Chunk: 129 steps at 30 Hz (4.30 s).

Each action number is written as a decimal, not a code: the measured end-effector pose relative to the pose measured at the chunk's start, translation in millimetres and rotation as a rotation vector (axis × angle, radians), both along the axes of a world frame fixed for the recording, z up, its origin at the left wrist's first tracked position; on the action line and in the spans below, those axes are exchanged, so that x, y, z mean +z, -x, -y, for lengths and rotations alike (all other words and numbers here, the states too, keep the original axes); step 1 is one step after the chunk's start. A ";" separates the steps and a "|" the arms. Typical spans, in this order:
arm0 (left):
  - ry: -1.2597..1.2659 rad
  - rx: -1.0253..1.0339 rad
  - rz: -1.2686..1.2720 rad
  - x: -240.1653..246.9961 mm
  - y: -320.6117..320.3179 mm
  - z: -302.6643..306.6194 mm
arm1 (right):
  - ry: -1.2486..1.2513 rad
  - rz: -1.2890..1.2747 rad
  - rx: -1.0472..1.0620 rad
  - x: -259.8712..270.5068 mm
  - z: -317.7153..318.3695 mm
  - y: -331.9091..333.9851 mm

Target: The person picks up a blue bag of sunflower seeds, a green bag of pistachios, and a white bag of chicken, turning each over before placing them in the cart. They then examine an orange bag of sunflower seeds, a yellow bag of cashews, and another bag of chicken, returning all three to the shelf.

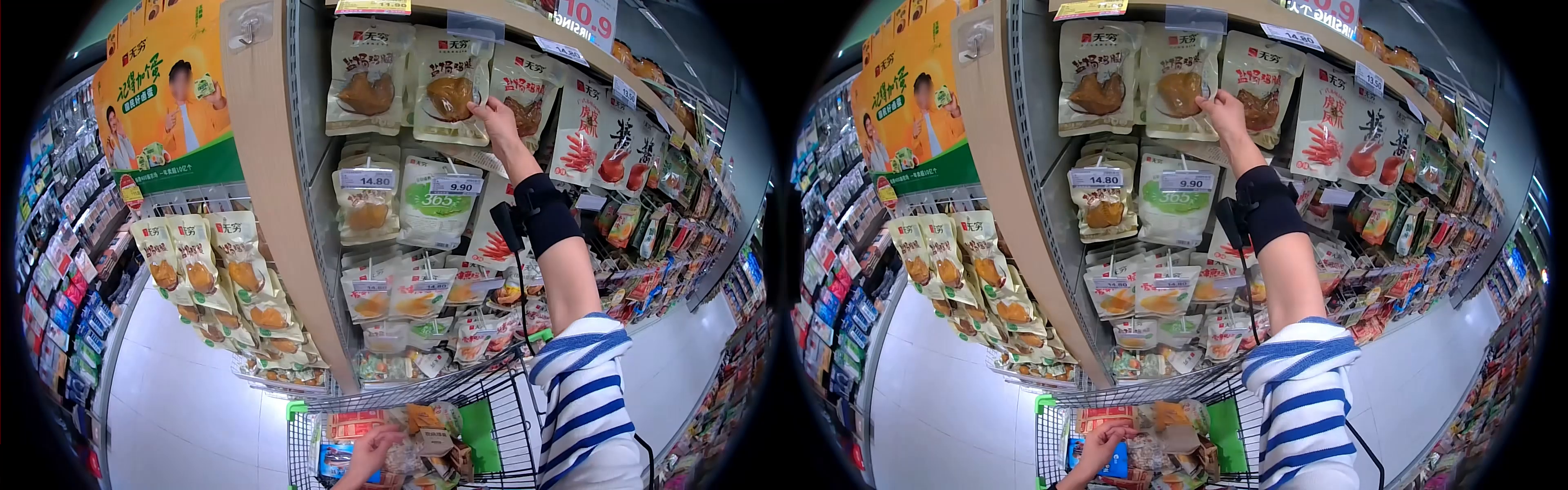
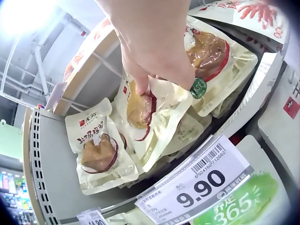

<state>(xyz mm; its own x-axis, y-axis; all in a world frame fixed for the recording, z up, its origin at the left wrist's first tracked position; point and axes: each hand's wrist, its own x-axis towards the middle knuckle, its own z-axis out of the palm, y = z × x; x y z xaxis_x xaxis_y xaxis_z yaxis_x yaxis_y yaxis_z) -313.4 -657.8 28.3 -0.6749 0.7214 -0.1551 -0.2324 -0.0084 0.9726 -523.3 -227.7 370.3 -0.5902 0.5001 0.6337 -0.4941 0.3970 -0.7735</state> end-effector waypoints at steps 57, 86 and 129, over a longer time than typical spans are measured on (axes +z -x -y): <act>0.220 0.278 0.010 -91.2 -7.2 93.0 | 1.265 0.661 0.123 -403.3 252.1 -436.3; 0.813 -0.751 -0.470 -294.5 -91.9 5.1 | 1.488 0.883 -0.045 -493.9 231.1 -477.1; 0.411 -1.039 -0.885 -156.9 -67.5 -19.0 | 1.335 0.563 -0.217 -457.7 204.8 -488.3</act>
